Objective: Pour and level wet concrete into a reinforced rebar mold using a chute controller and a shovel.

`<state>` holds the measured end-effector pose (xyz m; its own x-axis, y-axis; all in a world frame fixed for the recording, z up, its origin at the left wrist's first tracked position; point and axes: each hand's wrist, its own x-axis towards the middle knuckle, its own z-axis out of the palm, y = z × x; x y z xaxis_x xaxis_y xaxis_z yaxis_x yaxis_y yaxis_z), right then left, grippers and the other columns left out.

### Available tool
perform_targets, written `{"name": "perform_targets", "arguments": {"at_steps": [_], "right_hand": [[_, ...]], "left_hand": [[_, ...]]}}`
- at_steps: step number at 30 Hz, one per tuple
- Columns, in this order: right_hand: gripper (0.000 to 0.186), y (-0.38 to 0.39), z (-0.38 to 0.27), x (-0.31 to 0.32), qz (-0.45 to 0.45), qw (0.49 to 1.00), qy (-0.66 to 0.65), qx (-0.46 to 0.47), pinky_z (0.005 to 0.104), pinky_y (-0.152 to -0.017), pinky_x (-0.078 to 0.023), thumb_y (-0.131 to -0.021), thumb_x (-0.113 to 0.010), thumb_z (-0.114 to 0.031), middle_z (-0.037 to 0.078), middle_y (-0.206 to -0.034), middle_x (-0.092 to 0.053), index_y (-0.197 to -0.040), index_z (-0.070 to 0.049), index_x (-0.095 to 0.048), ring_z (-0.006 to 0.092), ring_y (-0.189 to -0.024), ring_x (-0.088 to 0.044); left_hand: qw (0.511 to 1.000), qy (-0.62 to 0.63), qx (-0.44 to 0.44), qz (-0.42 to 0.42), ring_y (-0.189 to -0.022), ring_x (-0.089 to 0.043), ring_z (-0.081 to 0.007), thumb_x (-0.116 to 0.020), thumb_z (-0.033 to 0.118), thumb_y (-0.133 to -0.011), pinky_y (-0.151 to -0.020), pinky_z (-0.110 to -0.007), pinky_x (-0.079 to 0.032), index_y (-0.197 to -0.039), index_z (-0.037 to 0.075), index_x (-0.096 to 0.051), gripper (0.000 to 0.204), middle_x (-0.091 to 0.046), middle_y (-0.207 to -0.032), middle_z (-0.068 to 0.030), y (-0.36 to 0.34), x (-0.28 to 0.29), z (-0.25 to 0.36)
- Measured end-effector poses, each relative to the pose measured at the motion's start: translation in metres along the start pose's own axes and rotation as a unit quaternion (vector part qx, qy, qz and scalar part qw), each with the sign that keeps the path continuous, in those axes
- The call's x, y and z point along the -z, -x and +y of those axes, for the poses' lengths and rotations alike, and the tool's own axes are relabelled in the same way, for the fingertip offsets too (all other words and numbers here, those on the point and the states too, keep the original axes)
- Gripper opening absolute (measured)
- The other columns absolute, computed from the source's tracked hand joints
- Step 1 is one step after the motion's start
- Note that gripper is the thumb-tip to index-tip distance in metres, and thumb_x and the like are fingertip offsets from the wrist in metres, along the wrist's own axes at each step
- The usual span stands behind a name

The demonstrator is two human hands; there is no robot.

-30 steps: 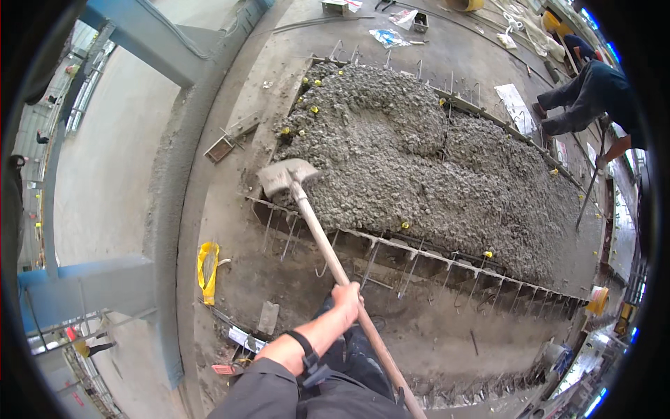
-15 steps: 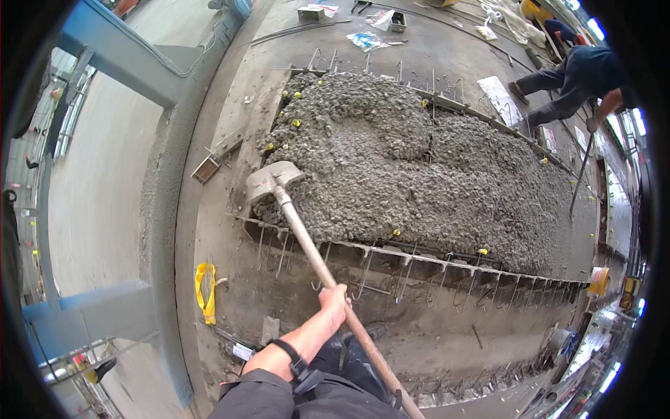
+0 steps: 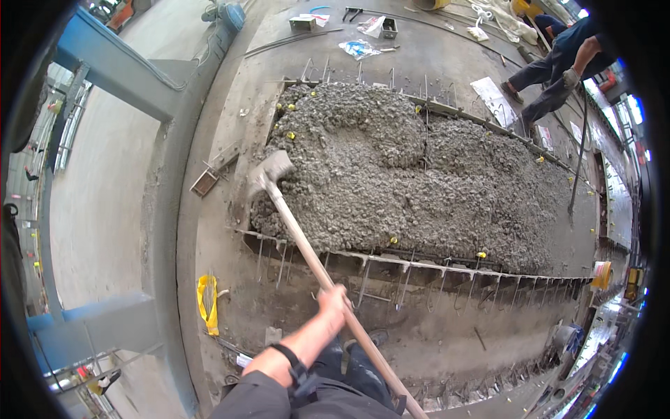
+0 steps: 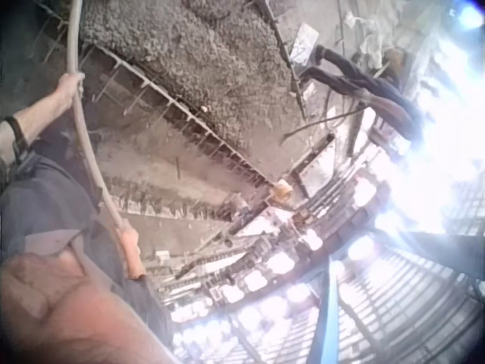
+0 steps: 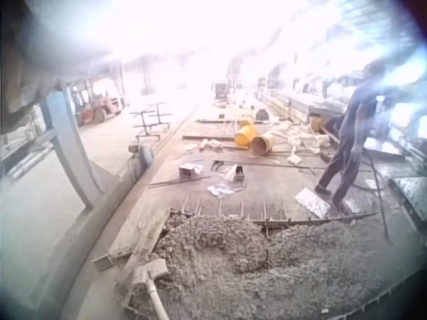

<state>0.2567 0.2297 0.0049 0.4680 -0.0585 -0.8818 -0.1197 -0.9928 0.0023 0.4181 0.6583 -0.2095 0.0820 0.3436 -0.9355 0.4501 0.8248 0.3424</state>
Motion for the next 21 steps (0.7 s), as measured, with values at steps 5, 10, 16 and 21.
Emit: {"name": "perform_targets", "arguments": {"at_steps": [5,10,16,21], "right_hand": [[0.028,0.057,0.061,-0.001,-0.061,0.995,-0.051,-0.065,0.0437,-0.071,-0.046,-0.071,-0.063,-0.030,0.020,-0.079,-0.062,-0.087,-0.006,-0.064,0.0374,-0.081,-0.060],[0.032,-0.040,-0.032,0.004,-0.069,0.995,-0.013,-0.065,0.0452,-0.071,-0.047,-0.068,-0.064,-0.029,0.023,-0.083,-0.062,-0.089,-0.004,-0.064,0.0367,-0.084,-0.060],[0.033,-0.045,-0.049,-0.020,-0.047,0.999,-0.010,-0.018,0.0443,-0.069,-0.047,-0.069,-0.064,-0.029,0.022,-0.081,-0.062,-0.091,-0.005,-0.063,0.0370,-0.082,-0.061],[0.029,-0.034,-0.057,-0.007,-0.060,0.986,-0.154,0.013,0.0411,-0.064,-0.047,-0.070,-0.066,-0.023,0.020,-0.076,-0.063,-0.090,-0.002,-0.063,0.0335,-0.073,-0.062]], "left_hand": [[0.997,-0.050,0.043,-0.032,-0.043,-0.052,-0.0217,-0.060,0.010,-0.072,-0.037,-0.036,-0.042,-0.080,0.003,-0.046,0.018,-0.049,-0.055,-0.0085,0.075,-0.017,-0.059],[0.998,-0.047,-0.039,-0.011,-0.040,-0.046,-0.0169,-0.058,0.006,-0.071,-0.035,-0.032,-0.039,-0.075,0.004,-0.047,0.012,-0.046,-0.054,-0.0042,-0.020,-0.053,0.033],[0.993,-0.082,-0.074,0.052,-0.038,-0.045,-0.0155,-0.058,0.006,-0.073,-0.033,-0.031,-0.036,-0.080,0.004,-0.043,0.017,-0.048,-0.060,-0.0057,-0.024,-0.041,0.051],[0.987,-0.041,-0.144,-0.056,-0.042,-0.047,-0.0156,-0.065,0.012,-0.075,-0.036,-0.030,-0.041,-0.084,0.005,-0.041,0.026,-0.047,-0.061,-0.0048,0.007,-0.057,0.065]]}}
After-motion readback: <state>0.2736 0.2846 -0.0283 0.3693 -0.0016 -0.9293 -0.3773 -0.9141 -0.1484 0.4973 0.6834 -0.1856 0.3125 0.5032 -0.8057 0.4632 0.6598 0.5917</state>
